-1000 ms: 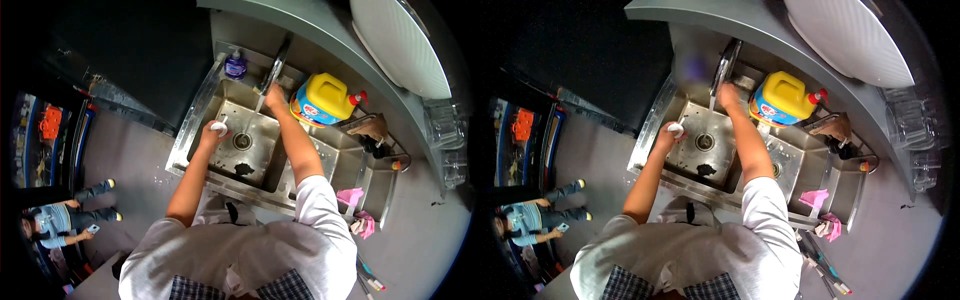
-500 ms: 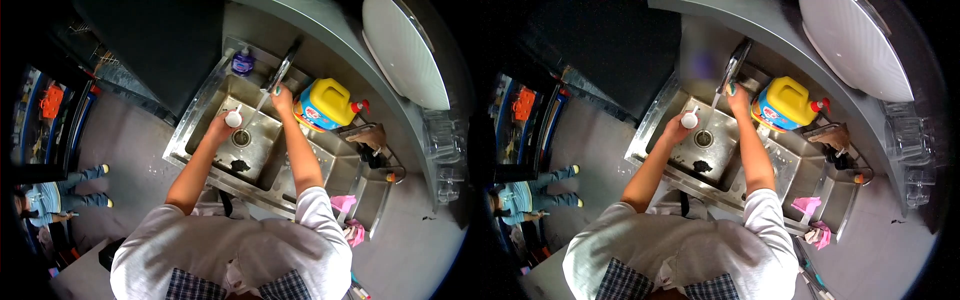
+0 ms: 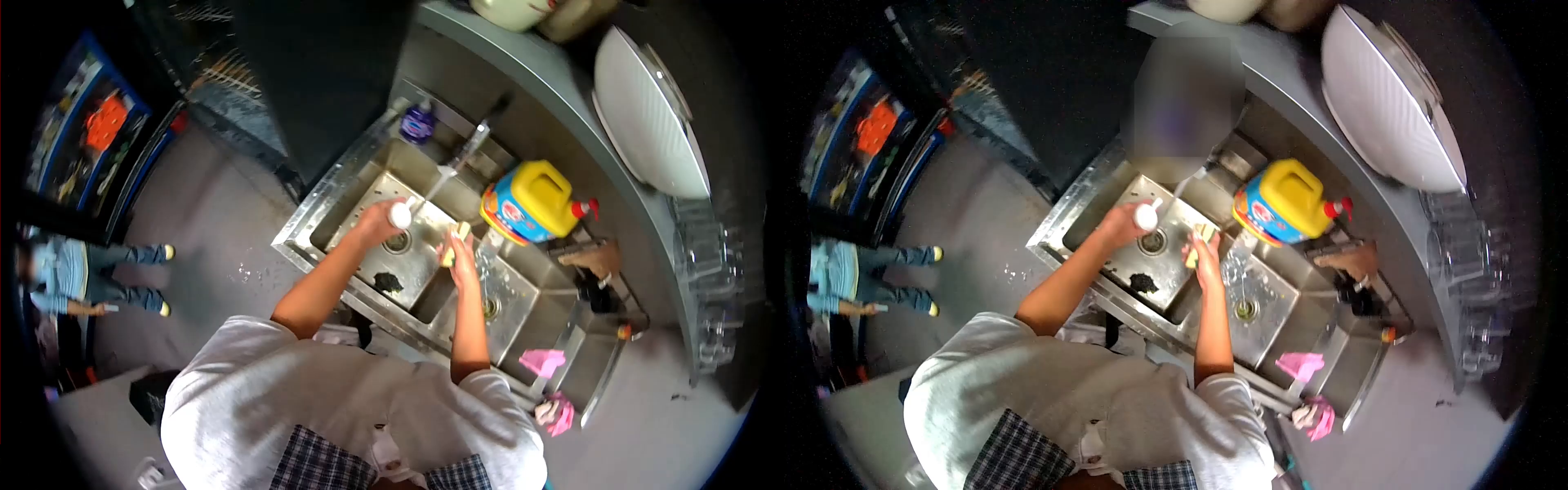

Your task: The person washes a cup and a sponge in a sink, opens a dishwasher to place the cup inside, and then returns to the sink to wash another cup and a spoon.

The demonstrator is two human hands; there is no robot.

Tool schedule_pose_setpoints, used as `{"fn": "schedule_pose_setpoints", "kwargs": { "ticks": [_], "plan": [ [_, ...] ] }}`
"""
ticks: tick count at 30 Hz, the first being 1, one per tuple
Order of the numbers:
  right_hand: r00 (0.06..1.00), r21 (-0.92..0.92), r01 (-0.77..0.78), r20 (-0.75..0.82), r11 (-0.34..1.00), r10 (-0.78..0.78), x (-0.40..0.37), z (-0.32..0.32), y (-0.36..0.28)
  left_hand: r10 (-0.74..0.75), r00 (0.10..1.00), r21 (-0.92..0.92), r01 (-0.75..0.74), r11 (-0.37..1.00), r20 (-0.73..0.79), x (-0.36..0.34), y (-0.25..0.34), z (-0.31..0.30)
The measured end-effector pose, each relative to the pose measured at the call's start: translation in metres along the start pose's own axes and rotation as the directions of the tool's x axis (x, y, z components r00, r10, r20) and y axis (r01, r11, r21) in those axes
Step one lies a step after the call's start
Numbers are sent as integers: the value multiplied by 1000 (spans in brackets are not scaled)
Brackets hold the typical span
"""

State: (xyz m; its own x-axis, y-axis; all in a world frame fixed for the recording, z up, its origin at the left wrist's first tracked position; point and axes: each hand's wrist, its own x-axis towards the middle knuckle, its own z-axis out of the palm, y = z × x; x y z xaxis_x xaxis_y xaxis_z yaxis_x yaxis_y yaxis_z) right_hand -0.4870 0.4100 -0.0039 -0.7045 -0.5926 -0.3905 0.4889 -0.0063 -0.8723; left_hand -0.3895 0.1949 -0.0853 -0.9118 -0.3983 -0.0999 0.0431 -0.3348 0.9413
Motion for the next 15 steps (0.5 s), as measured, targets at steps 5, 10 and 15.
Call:
{"fn": "schedule_pose_setpoints", "kwargs": {
  "ticks": [5,10,15],
  "plan": [
    [981,-254,170,134,952,-140,-31,38,-12,-295,945,-663,309,682,138,-45,50,25],
    [742,-672,610,299,420,-601,-37,53,-17,-335,931,-700,334,631,143,-61,57,47],
    [605,-760,637,386,132,-697,-72,82,-40,-362,922,-697,349,626,136,-66,67,71]
  ]
}}
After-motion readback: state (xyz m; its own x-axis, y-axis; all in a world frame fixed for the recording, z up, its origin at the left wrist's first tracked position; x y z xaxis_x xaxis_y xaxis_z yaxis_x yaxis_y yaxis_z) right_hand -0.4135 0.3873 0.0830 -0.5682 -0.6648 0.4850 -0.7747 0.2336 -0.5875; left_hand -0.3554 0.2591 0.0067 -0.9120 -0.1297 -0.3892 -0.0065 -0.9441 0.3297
